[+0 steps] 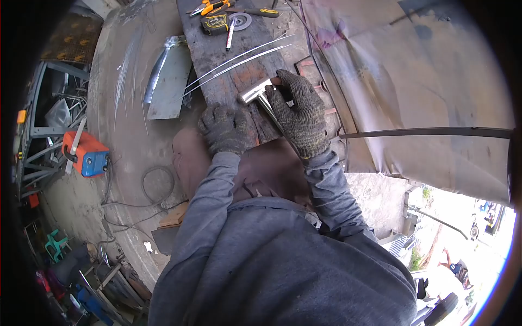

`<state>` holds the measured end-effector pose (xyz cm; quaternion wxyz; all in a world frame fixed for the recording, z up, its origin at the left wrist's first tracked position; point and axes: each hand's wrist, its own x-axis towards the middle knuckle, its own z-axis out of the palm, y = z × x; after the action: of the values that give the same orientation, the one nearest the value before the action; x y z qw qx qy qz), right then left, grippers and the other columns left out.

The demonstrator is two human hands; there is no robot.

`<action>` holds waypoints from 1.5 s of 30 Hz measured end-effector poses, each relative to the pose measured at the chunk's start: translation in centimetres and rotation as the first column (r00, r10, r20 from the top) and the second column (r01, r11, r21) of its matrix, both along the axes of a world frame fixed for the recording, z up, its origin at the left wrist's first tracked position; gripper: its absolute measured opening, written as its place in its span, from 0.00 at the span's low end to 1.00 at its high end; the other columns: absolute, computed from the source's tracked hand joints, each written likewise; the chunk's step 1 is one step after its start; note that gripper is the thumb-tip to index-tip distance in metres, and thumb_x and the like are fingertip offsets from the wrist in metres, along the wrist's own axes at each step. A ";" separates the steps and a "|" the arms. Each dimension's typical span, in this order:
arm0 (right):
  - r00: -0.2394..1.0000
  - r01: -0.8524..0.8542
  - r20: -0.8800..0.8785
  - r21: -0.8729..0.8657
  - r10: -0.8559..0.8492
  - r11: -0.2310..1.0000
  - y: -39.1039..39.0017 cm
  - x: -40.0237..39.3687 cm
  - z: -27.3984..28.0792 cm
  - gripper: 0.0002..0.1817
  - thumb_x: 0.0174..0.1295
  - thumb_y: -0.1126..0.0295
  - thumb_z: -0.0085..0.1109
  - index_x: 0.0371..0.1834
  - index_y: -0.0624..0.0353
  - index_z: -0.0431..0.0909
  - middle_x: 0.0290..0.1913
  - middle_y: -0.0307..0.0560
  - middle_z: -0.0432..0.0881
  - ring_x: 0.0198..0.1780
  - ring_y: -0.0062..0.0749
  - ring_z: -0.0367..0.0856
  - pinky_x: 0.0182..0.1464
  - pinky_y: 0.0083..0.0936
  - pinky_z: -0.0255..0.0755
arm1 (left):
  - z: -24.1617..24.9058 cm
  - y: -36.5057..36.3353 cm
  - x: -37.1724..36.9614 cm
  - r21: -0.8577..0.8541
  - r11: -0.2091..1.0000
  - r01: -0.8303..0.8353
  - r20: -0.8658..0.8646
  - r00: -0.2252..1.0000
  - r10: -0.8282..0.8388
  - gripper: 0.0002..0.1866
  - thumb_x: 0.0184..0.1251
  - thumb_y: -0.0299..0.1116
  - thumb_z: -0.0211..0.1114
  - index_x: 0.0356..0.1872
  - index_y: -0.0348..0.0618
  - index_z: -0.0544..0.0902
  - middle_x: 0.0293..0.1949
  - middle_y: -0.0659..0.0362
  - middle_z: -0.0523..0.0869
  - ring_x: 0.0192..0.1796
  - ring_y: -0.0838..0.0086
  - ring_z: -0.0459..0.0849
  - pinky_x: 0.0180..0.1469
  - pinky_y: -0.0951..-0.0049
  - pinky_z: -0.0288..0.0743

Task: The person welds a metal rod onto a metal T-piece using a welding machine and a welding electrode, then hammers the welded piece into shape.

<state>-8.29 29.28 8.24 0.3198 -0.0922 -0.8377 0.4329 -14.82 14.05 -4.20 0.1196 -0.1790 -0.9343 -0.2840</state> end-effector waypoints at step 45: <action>0.995 0.056 -0.080 -0.055 -0.060 0.997 -0.7 0.6 1.5 0.16 0.62 0.76 0.64 0.52 0.65 0.76 0.43 0.49 0.82 0.40 0.30 0.85 0.43 0.24 0.79 | -1.1 -0.4 -0.3 -0.003 1.000 0.005 -0.019 1.000 -0.005 0.13 0.54 0.40 0.69 0.38 0.48 0.80 0.56 0.50 0.75 0.62 0.52 0.67 0.64 0.49 0.60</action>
<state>-7.67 28.58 9.73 0.3638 -0.1071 -0.8091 0.4489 -15.15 13.64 -5.26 0.1273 -0.1843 -0.9331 -0.2813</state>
